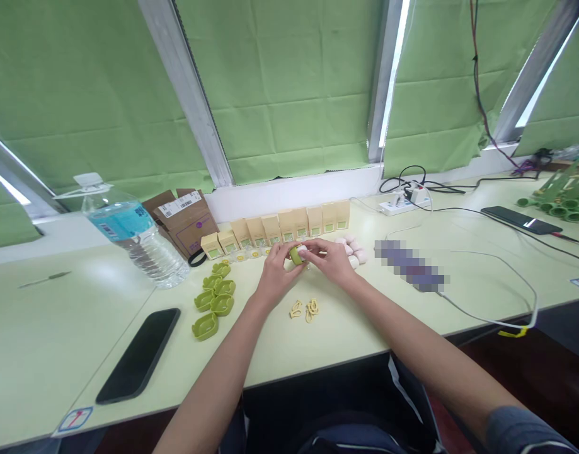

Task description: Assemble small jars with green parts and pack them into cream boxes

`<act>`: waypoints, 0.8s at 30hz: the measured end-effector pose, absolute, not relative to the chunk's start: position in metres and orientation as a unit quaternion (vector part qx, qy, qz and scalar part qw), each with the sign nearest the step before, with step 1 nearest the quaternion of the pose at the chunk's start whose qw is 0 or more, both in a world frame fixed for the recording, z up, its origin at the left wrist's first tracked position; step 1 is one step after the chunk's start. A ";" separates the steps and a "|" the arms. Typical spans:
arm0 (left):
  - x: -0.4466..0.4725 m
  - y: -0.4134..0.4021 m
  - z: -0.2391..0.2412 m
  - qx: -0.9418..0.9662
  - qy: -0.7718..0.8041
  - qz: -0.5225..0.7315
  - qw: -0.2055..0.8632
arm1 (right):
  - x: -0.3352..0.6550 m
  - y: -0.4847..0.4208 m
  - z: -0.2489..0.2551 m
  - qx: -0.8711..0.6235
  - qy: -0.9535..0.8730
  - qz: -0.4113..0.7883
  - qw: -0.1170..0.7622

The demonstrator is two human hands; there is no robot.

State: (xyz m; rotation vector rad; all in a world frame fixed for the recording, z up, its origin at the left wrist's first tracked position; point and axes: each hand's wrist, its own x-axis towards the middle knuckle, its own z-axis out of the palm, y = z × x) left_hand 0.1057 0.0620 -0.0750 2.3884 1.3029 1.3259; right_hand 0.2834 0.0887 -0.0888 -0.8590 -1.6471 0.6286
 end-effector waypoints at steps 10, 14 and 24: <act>0.099 0.069 -0.079 0.786 0.448 0.424 0.031 | 0.292 0.095 -0.085 -0.393 -0.721 0.206 0.532; 0.097 0.071 -0.080 0.773 0.472 0.424 0.025 | 0.304 0.108 -0.089 -0.443 -0.739 0.078 0.502; 0.095 0.071 -0.081 0.727 0.518 0.451 0.020 | 0.304 0.118 -0.094 -0.566 -0.776 -0.095 0.262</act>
